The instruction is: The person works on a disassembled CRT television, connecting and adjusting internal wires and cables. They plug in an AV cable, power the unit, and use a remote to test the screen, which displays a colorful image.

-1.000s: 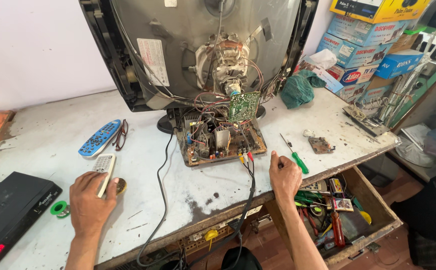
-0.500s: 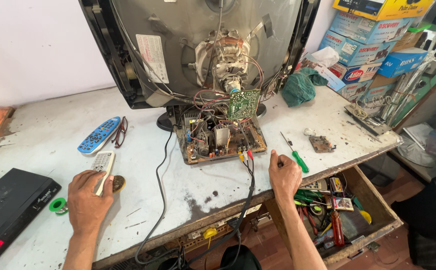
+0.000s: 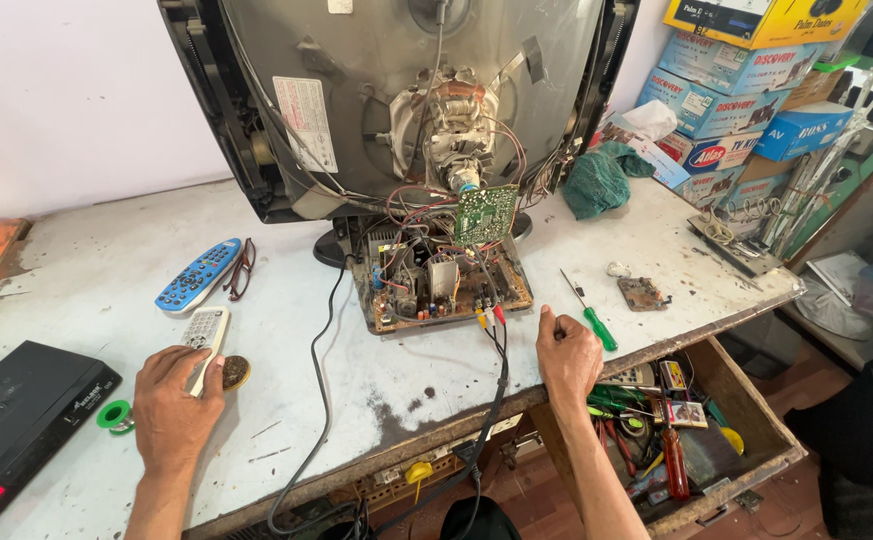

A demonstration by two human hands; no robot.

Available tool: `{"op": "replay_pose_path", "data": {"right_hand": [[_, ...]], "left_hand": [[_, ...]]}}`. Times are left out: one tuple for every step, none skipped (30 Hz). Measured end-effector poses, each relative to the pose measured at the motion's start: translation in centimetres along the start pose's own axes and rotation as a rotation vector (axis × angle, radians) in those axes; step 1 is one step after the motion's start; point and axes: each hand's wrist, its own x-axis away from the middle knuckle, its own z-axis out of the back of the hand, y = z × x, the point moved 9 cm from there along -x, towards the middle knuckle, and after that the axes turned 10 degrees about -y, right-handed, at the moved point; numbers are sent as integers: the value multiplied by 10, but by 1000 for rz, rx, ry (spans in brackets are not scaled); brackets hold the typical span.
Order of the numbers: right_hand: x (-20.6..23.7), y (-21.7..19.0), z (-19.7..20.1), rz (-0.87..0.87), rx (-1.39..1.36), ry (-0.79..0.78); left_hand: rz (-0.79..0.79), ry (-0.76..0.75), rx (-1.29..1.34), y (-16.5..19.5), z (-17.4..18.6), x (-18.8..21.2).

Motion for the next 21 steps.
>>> {"op": "replay_pose_path", "data": {"right_hand": [[0, 1, -1, -8, 1, -6], [0, 1, -1, -16, 3, -10], [0, 2, -1, -24, 6, -15], [0, 1, -1, -15, 10, -11], [0, 1, -1, -5, 14, -7], [0, 0, 0, 4, 18, -2], [0, 0, 0, 9, 14, -1], [0, 0, 0, 15, 11, 1], [0, 0, 0, 20, 7, 2], [-1, 1, -1, 17, 8, -6], [-1, 1, -2, 15, 8, -13], [-2, 2, -3, 13, 9, -20], [-1, 2, -3, 22, 9, -13], [-1, 1, -2, 31, 9, -6], [-1, 1, -2, 38, 9, 0], [-1, 1, -2, 33, 12, -4], [-1, 2, -3, 29, 16, -8], [-1, 2, -3, 24, 19, -12], [-1, 2, -3, 24, 15, -13], [-1, 2, -3, 23, 10, -15], [-1, 2, -3, 23, 5, -17]], "left_hand": [[-5, 2, -1, 0, 0, 0], [-9, 5, -1, 1, 0, 0], [-6, 5, 5, 0, 0, 0], [-2, 5, 9, -1, -1, 1], [3, 6, 14, -2, -1, 1], [-4, 9, 8, -3, -1, 1], [-10, 12, 3, -3, -2, 2], [-17, 15, -1, -3, -2, 2], [-20, 10, -9, -3, -3, 2], [-23, 5, -17, -4, -4, 1], [-26, 0, -26, -5, -5, 1], [-26, 4, -25, -5, -5, 1], [-25, 8, -25, -6, -5, 2], [-25, 13, -25, -6, -4, 2], [-33, 22, -25, -5, -3, 2], [-41, 30, -25, -4, -1, 3], [-49, 40, -24, -3, 0, 3], [-56, 47, -24, -2, 1, 3], [-63, 55, -25, -1, 2, 3], [-69, 63, -27, 0, 3, 4], [-68, 67, -32, 1, 4, 4]]}}
